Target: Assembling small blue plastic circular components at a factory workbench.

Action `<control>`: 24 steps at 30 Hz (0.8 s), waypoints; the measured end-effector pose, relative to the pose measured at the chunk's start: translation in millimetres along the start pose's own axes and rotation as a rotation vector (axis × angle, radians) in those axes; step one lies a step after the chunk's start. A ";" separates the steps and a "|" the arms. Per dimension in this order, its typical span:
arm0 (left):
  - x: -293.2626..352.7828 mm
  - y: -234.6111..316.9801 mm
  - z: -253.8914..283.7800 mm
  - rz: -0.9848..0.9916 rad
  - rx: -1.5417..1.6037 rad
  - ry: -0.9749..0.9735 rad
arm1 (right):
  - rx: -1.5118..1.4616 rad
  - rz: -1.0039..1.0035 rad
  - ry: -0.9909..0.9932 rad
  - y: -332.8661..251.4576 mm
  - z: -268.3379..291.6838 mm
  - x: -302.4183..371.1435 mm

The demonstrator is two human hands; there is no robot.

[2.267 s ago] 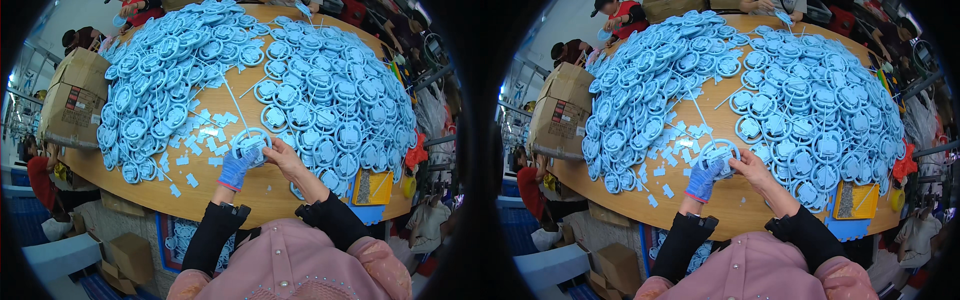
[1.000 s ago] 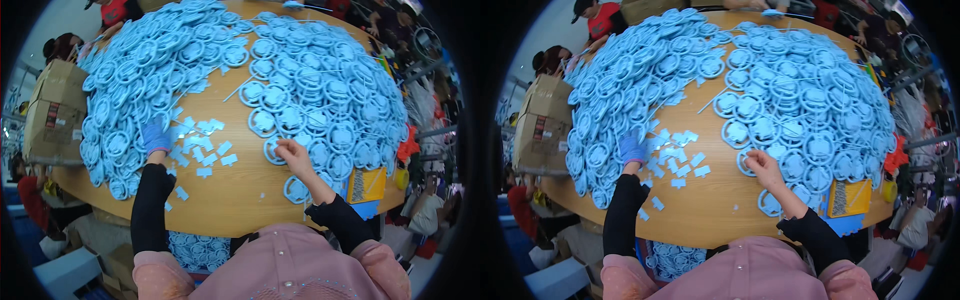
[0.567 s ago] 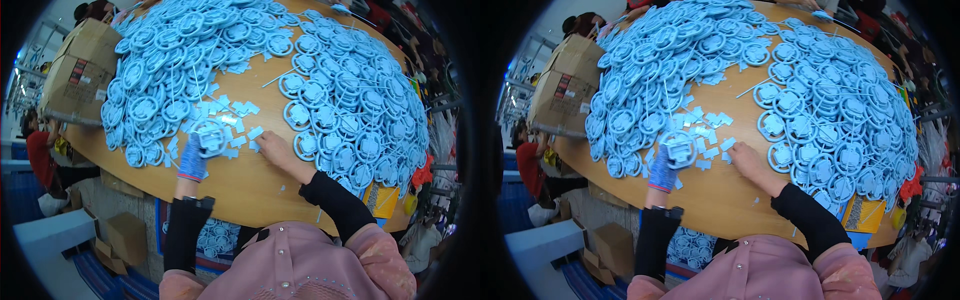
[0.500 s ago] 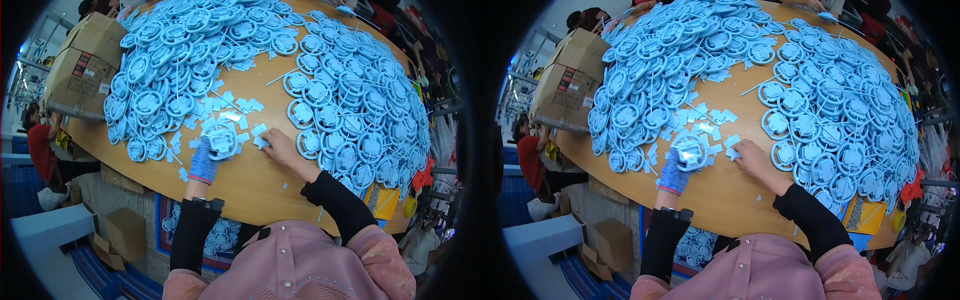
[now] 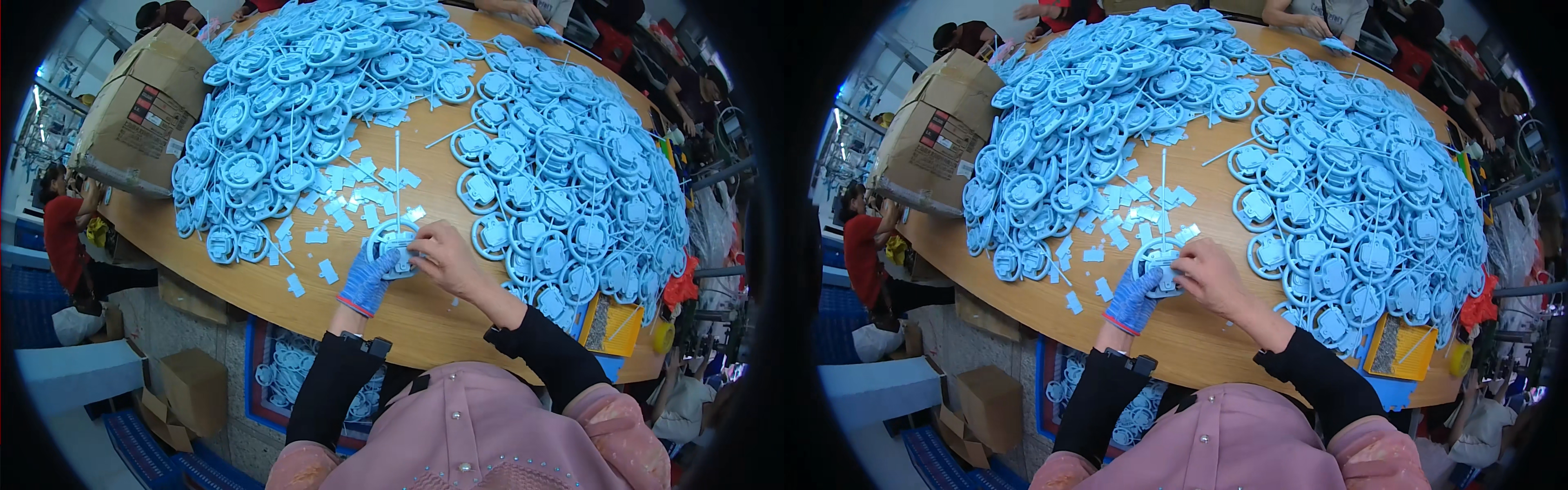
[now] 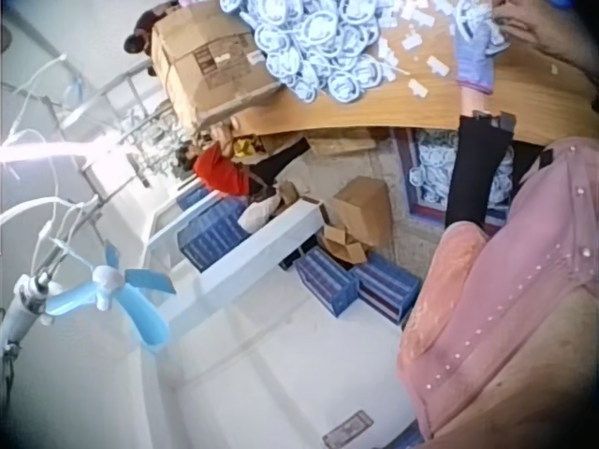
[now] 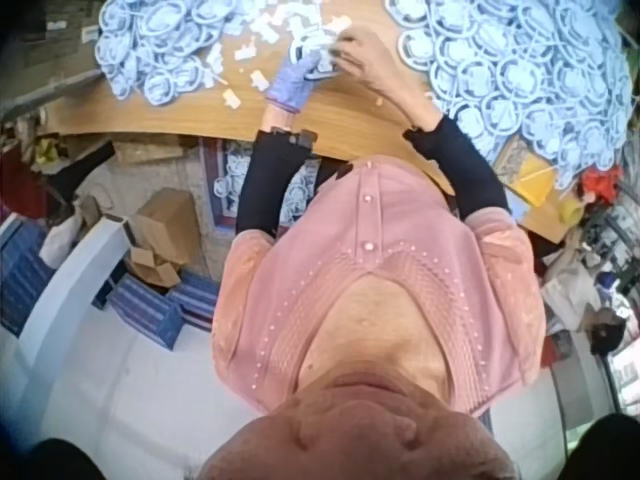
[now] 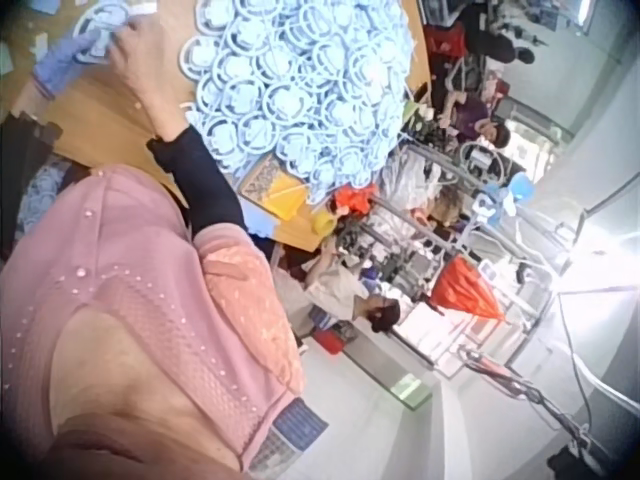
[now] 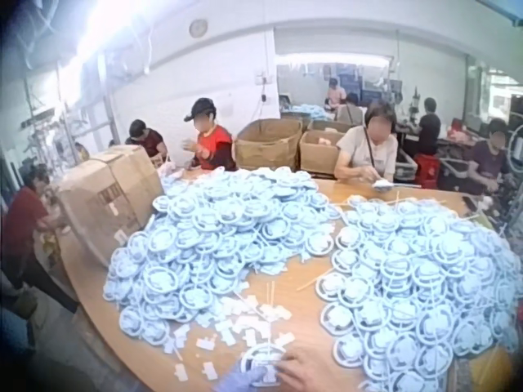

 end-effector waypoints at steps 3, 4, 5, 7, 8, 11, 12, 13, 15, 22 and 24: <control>5.8 14.2 -19.0 -0.068 0.059 -0.028 | -0.249 -0.299 0.272 8.8 4.2 10.5; 6.1 14.3 -21.6 -0.070 0.058 -0.031 | -0.247 -0.297 0.273 7.8 3.7 12.3; 6.1 13.6 -23.4 -0.061 0.071 -0.016 | -0.657 -0.536 0.282 18.7 -3.6 18.2; 3.7 9.0 -27.2 -0.051 0.084 -0.004 | -1.068 -0.770 0.283 27.0 -15.6 27.3; 1.7 4.7 -25.9 -0.064 -0.016 0.071 | -1.068 -0.796 0.280 28.6 -18.0 29.8; -4.5 4.9 -32.5 -0.081 -0.183 0.147 | -1.040 -0.814 0.318 37.8 -21.5 38.5; -7.2 5.3 -36.1 -0.087 -0.252 0.152 | -1.016 -0.806 0.352 40.5 -20.8 41.7; -10.7 3.9 -38.9 -0.085 -0.249 0.141 | -1.007 -0.807 0.361 41.3 -19.5 43.8; -15.1 -1.4 -38.4 -0.057 -0.427 0.187 | -0.966 -0.799 0.402 42.0 -17.7 49.1; -37.5 -29.1 -35.6 0.011 -0.242 0.057 | -0.791 -0.816 0.544 72.4 10.2 63.6; -39.2 -18.9 -18.5 0.125 -0.263 0.185 | -0.631 -0.846 0.651 105.1 51.1 76.8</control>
Point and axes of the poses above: each hand's wrist, its own x-axis away from the middle knuckle, its own z-axis out of the back of the hand, y = z × x, the point moved 4 cm from there along -x, towards the middle knuckle, and after that the axes turned 11 degrees about -x, right-handed, at the moved point
